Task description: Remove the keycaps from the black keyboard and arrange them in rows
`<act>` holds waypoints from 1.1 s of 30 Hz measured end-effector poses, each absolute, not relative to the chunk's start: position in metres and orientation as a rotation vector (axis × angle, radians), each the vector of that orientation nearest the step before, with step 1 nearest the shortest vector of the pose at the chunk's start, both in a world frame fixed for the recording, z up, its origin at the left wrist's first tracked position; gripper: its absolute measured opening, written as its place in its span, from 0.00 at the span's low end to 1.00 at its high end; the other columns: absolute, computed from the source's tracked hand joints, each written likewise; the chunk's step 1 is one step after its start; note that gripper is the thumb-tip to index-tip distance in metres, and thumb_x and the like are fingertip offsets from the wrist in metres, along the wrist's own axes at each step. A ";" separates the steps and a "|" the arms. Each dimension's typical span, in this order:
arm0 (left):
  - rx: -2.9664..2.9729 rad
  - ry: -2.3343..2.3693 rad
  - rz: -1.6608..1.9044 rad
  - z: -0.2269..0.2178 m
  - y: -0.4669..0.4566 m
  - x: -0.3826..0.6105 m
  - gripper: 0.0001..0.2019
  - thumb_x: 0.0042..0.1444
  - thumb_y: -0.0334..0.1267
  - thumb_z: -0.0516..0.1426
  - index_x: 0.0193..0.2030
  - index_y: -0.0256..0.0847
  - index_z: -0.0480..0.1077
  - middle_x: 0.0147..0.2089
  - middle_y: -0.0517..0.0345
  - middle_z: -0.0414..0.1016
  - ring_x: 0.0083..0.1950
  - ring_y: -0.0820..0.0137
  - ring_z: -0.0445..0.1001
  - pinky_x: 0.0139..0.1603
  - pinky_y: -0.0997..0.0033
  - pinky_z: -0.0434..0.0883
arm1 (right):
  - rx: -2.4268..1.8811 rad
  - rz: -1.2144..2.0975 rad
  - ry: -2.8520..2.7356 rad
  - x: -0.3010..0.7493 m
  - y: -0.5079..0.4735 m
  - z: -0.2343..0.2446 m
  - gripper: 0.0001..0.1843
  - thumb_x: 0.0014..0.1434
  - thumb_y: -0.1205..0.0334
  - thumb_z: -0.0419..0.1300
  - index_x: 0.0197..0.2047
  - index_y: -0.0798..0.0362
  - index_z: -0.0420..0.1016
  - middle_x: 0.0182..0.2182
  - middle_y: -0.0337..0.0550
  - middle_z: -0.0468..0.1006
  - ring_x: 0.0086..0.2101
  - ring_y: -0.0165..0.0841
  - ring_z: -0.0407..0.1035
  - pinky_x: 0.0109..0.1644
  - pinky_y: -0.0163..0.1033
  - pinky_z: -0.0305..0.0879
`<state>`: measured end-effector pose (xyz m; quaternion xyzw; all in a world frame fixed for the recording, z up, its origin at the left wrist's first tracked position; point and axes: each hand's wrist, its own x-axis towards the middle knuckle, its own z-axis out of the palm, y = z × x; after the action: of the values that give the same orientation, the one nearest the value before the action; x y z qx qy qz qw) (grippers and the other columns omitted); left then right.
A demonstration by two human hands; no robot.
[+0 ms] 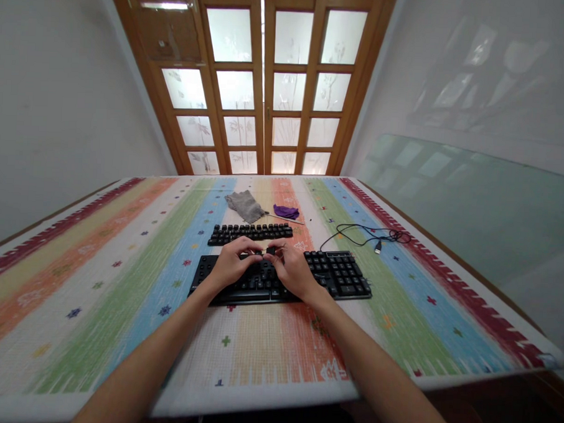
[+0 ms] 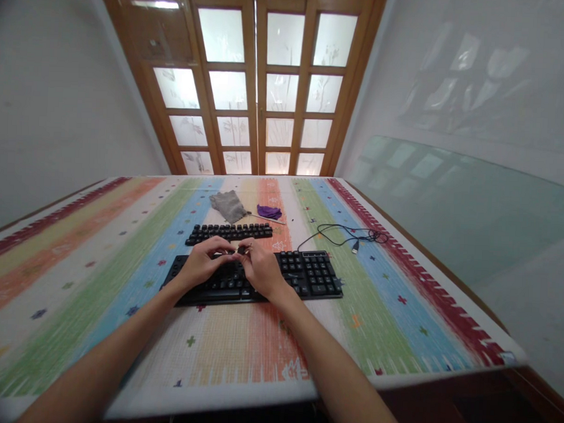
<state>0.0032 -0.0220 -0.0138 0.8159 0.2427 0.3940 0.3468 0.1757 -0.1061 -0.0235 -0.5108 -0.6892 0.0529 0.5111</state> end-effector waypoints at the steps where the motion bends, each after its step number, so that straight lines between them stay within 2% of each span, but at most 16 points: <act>1: 2.163 0.644 1.033 -0.014 -0.023 0.004 0.08 0.54 0.41 0.64 0.38 0.39 0.77 0.38 0.53 0.77 0.37 0.69 0.74 0.40 0.69 0.72 | -1.236 0.110 -1.669 0.175 -0.106 -0.024 0.06 0.65 0.60 0.57 0.43 0.51 0.70 0.34 0.44 0.76 0.32 0.35 0.72 0.38 0.39 0.67; 5: 2.337 0.665 1.056 -0.011 -0.023 0.003 0.06 0.55 0.38 0.63 0.38 0.41 0.76 0.37 0.55 0.77 0.38 0.68 0.72 0.43 0.66 0.70 | -1.275 0.040 -1.699 0.175 -0.105 -0.027 0.06 0.65 0.61 0.57 0.44 0.52 0.70 0.34 0.45 0.77 0.33 0.36 0.73 0.39 0.39 0.67; 10: 2.444 0.605 0.996 -0.004 -0.017 0.002 0.03 0.56 0.36 0.62 0.35 0.39 0.74 0.34 0.57 0.73 0.33 0.71 0.69 0.37 0.70 0.68 | -1.330 -0.037 -1.720 0.175 -0.105 -0.027 0.06 0.66 0.61 0.56 0.44 0.52 0.69 0.36 0.47 0.78 0.34 0.37 0.74 0.38 0.40 0.67; 16: 2.554 0.569 0.979 0.000 -0.002 0.004 0.05 0.56 0.32 0.59 0.40 0.40 0.72 0.36 0.56 0.73 0.34 0.71 0.69 0.39 0.70 0.69 | -1.354 -0.140 -1.787 0.179 -0.105 -0.024 0.08 0.68 0.58 0.53 0.44 0.52 0.70 0.36 0.49 0.77 0.36 0.39 0.73 0.37 0.40 0.67; 20: 2.631 0.576 0.867 -0.002 0.010 0.010 0.01 0.54 0.30 0.60 0.32 0.39 0.73 0.33 0.57 0.72 0.35 0.69 0.70 0.39 0.70 0.68 | -1.349 -0.170 -1.785 0.178 -0.107 -0.020 0.10 0.69 0.57 0.51 0.45 0.52 0.70 0.36 0.49 0.77 0.36 0.38 0.73 0.38 0.40 0.66; 23: 2.677 0.581 0.750 -0.005 0.020 0.017 0.04 0.52 0.28 0.60 0.27 0.38 0.72 0.30 0.57 0.71 0.32 0.70 0.70 0.36 0.71 0.66 | -1.366 -0.218 -1.806 0.178 -0.108 -0.018 0.12 0.70 0.57 0.50 0.44 0.53 0.71 0.34 0.49 0.76 0.34 0.38 0.72 0.36 0.40 0.65; 29: 2.725 0.672 0.601 -0.011 0.037 0.028 0.04 0.48 0.30 0.61 0.24 0.39 0.74 0.25 0.58 0.72 0.28 0.71 0.69 0.35 0.72 0.65 | -1.383 -0.181 -1.825 0.182 -0.107 -0.018 0.12 0.70 0.55 0.50 0.43 0.52 0.71 0.34 0.48 0.75 0.33 0.36 0.71 0.34 0.38 0.64; 33: 2.741 0.714 0.563 -0.018 0.045 0.027 0.05 0.47 0.30 0.61 0.24 0.40 0.75 0.25 0.56 0.74 0.31 0.67 0.70 0.39 0.69 0.67 | -1.356 -0.135 -1.818 0.182 -0.108 -0.018 0.12 0.69 0.56 0.51 0.44 0.52 0.71 0.35 0.48 0.75 0.33 0.36 0.71 0.35 0.38 0.65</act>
<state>0.0273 0.0450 -0.0176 0.9415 0.2453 0.1934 0.1263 0.1822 -0.1079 -0.0175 -0.5412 -0.7259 -0.0540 0.4211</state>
